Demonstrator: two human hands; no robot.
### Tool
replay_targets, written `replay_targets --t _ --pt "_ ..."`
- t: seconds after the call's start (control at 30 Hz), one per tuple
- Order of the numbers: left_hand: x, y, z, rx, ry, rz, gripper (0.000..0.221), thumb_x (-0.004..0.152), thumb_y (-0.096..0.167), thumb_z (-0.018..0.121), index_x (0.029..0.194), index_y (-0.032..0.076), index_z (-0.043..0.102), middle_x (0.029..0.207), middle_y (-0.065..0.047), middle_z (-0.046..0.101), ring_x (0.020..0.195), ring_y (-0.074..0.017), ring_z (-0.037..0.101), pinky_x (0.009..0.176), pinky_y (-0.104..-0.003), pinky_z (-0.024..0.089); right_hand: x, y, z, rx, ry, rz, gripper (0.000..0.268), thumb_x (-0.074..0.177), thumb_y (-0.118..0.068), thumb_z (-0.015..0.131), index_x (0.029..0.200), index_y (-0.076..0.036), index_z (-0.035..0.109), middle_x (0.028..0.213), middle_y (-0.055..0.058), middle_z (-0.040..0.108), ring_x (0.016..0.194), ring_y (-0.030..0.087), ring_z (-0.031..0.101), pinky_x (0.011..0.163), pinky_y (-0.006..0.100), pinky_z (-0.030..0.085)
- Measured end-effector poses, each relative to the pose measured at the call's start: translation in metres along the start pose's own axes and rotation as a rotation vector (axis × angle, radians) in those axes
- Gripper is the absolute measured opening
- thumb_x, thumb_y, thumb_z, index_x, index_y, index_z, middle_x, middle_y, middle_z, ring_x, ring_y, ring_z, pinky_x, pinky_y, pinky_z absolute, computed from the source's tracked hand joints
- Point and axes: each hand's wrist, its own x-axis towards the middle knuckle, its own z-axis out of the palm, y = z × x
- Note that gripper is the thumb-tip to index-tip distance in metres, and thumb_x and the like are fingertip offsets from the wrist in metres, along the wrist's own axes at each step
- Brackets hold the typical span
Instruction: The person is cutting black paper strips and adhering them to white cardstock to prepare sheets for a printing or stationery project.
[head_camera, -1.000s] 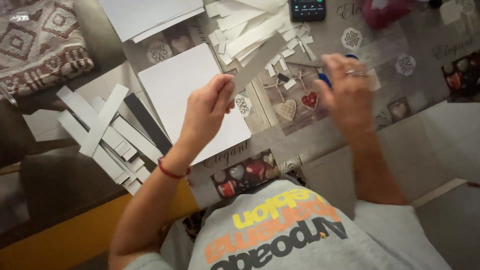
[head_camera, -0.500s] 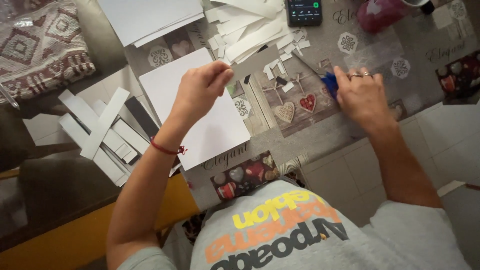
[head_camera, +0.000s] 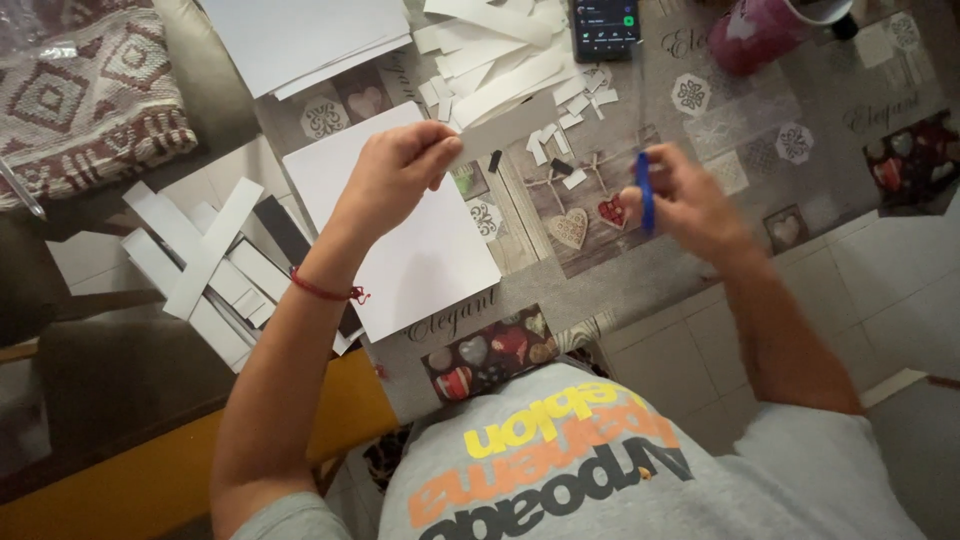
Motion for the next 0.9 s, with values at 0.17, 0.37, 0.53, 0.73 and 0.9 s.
replay_targets --t 0.17,0.37,0.53,0.73,0.9 --pt "0.001 0.008 0.000 -0.149 -0.055 -0.023 0.022 0.113 0.020 0.061 0.112 0.008 0.079 0.064 -0.002 0.061 0.064 -0.0160 0.061 0.068 -0.031 0.058 0.005 -0.005 0.040 0.195 -0.160 -0.029 0.056 0.094 -0.042 0.081 0.131 -0.004 0.062 0.085 0.018 0.072 0.081 0.029 0.071 0.071 0.039 0.054" --pt "0.000 0.007 -0.001 -0.178 -0.068 -0.029 0.023 0.113 0.020 0.062 0.110 0.005 0.080 0.064 -0.003 0.061 0.062 -0.0158 0.061 0.064 -0.030 0.058 0.012 -0.007 0.056 0.259 -0.208 -0.066 0.048 0.095 -0.039 0.080 0.130 -0.012 0.064 0.076 0.010 0.072 0.071 0.016 0.068 0.063 0.024 0.051" --pt "0.002 0.005 0.002 -0.193 -0.062 -0.032 0.023 0.112 0.020 0.064 0.111 0.003 0.079 0.063 -0.003 0.060 0.062 -0.0150 0.058 0.063 -0.029 0.058 0.014 -0.012 0.061 0.203 -0.154 -0.132 0.040 0.097 -0.039 0.080 0.123 -0.011 0.068 0.068 0.009 0.071 0.063 0.016 0.064 0.058 0.025 0.049" --pt "0.005 0.007 0.002 -0.182 -0.060 -0.032 0.022 0.112 0.020 0.065 0.109 0.004 0.080 0.062 -0.003 0.061 0.060 -0.0150 0.058 0.061 -0.029 0.058 0.013 0.001 0.064 0.257 -0.128 -0.103 0.036 0.097 -0.035 0.080 0.122 -0.011 0.070 0.067 0.007 0.070 0.062 0.015 0.064 0.059 0.025 0.048" --pt "0.012 -0.001 0.004 -0.141 -0.061 -0.003 0.023 0.112 0.022 0.065 0.105 0.006 0.079 0.061 -0.003 0.060 0.058 -0.0166 0.058 0.059 -0.030 0.054 0.011 0.007 0.067 0.349 -0.109 -0.180 0.028 0.101 -0.025 0.078 0.120 -0.007 0.068 0.061 0.007 0.067 0.058 0.014 0.061 0.057 0.025 0.048"
